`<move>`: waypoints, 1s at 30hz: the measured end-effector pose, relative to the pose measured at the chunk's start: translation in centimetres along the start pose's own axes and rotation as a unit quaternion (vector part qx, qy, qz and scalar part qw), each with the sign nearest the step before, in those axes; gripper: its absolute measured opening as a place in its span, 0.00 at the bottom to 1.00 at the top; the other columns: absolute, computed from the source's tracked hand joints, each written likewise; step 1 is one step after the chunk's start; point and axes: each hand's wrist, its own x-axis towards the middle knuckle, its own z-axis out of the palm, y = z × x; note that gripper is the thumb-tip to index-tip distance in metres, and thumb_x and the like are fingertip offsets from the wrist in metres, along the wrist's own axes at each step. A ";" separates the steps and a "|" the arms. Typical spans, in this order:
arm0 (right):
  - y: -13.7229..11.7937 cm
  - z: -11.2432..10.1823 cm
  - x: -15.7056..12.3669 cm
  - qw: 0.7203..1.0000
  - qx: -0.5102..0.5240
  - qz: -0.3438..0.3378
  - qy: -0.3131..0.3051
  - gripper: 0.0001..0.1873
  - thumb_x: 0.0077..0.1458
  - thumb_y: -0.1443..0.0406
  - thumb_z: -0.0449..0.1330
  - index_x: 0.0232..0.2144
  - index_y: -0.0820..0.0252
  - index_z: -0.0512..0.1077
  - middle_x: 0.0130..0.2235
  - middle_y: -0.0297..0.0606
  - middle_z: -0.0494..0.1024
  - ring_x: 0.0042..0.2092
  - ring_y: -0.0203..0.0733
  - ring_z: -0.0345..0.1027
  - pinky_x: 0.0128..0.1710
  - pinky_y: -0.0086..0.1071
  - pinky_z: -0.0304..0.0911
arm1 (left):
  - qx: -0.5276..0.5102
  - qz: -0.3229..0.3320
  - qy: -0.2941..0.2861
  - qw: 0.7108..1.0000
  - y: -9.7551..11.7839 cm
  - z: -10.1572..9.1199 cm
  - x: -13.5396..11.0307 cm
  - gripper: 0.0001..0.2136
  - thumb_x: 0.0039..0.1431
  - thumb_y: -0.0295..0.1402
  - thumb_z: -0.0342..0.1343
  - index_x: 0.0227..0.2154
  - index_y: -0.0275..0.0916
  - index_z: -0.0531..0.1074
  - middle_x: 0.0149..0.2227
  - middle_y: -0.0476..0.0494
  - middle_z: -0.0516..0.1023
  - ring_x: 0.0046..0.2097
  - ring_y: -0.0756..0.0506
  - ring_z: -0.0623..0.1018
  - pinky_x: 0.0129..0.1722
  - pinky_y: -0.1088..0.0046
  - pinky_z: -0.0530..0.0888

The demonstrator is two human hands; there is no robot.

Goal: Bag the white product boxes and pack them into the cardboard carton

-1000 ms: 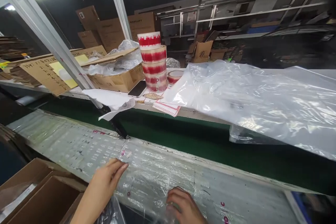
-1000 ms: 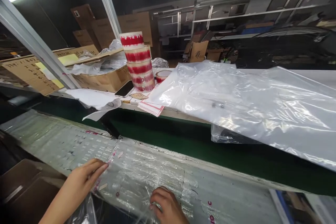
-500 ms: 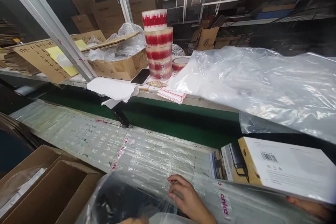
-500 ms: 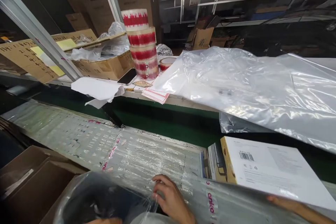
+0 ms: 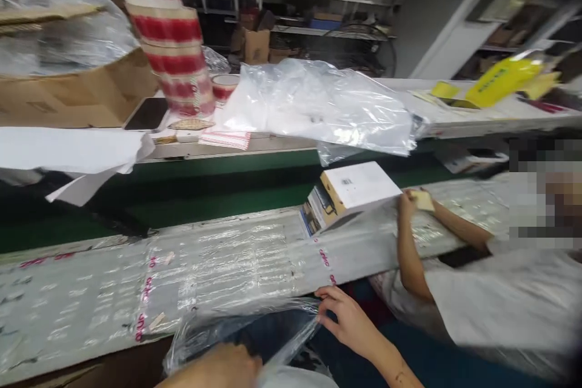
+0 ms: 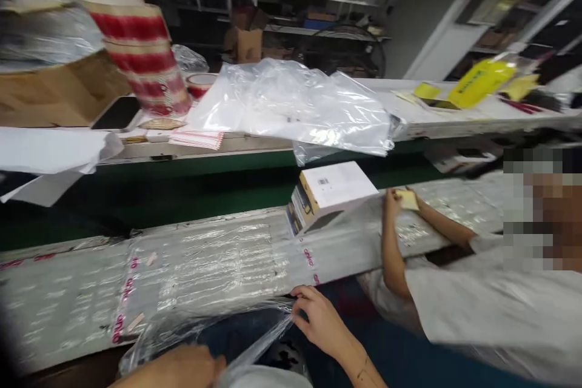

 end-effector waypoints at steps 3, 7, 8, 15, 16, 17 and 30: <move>-0.3 -2.0 -5.1 0.999 -0.038 0.005 -0.024 0.09 0.60 0.64 0.56 0.33 0.54 0.78 0.59 0.41 0.70 0.61 0.56 0.62 0.59 0.52 0.62 | 0.085 0.044 0.019 0.995 -0.7 -2.7 4.3 0.15 0.48 0.18 0.45 0.29 0.37 0.76 0.27 0.35 0.79 0.31 0.34 0.80 0.32 0.60 0.76; -3.5 -4.6 -10.5 0.994 0.100 -0.034 -0.011 0.08 0.57 0.61 0.59 0.33 0.48 0.80 0.59 0.39 0.71 0.66 0.57 0.54 0.63 0.56 0.56 | -0.132 0.179 -0.080 0.972 -0.5 -8.2 11.4 0.08 0.38 0.23 0.49 0.12 0.42 0.60 0.16 0.47 0.69 0.27 0.41 0.74 0.34 0.64 0.73; -4.2 -5.4 -11.3 0.986 0.165 -0.033 0.005 0.07 0.56 0.58 0.60 0.31 0.47 0.80 0.54 0.42 0.75 0.64 0.57 0.59 0.62 0.55 0.58 | -0.170 0.208 -0.133 0.954 -0.1 -9.5 13.0 0.07 0.37 0.25 0.49 0.12 0.42 0.60 0.17 0.47 0.71 0.29 0.41 0.75 0.35 0.65 0.73; 1.0 -13.3 -8.7 0.906 0.377 0.002 0.191 0.25 0.57 0.42 0.56 0.25 0.55 0.72 0.32 0.42 0.72 0.27 0.41 0.67 0.30 0.37 0.67 | -0.491 0.233 -0.197 0.816 2.5 -14.9 18.2 0.09 0.41 0.35 0.60 0.17 0.41 0.66 0.18 0.48 0.71 0.22 0.44 0.75 0.21 0.71 0.70; 2.8 -14.7 -7.7 0.913 0.360 0.013 0.190 0.22 0.59 0.46 0.57 0.26 0.56 0.71 0.28 0.38 0.70 0.25 0.38 0.64 0.28 0.35 0.65 | -0.542 0.220 -0.173 0.792 2.3 -15.5 18.5 0.09 0.41 0.37 0.62 0.20 0.40 0.68 0.19 0.48 0.72 0.18 0.46 0.72 0.17 0.73 0.67; 4.6 -16.2 -6.6 0.926 0.331 0.024 0.180 0.20 0.60 0.48 0.57 0.25 0.56 0.70 0.25 0.34 0.67 0.24 0.37 0.62 0.27 0.32 0.62 | -0.577 0.208 -0.157 0.774 2.1 -16.2 18.8 0.11 0.41 0.38 0.63 0.24 0.40 0.68 0.19 0.48 0.73 0.15 0.47 0.69 0.13 0.74 0.63; 13.1 -33.0 18.5 0.932 0.226 -0.059 0.278 0.21 0.50 0.52 0.67 0.30 0.69 0.78 0.30 0.33 0.77 0.36 0.36 0.71 0.44 0.31 0.67 | -0.703 0.095 0.434 0.555 3.3 -19.9 25.7 0.20 0.46 0.44 0.71 0.34 0.37 0.71 0.18 0.57 0.61 0.20 0.56 0.60 0.20 0.81 0.58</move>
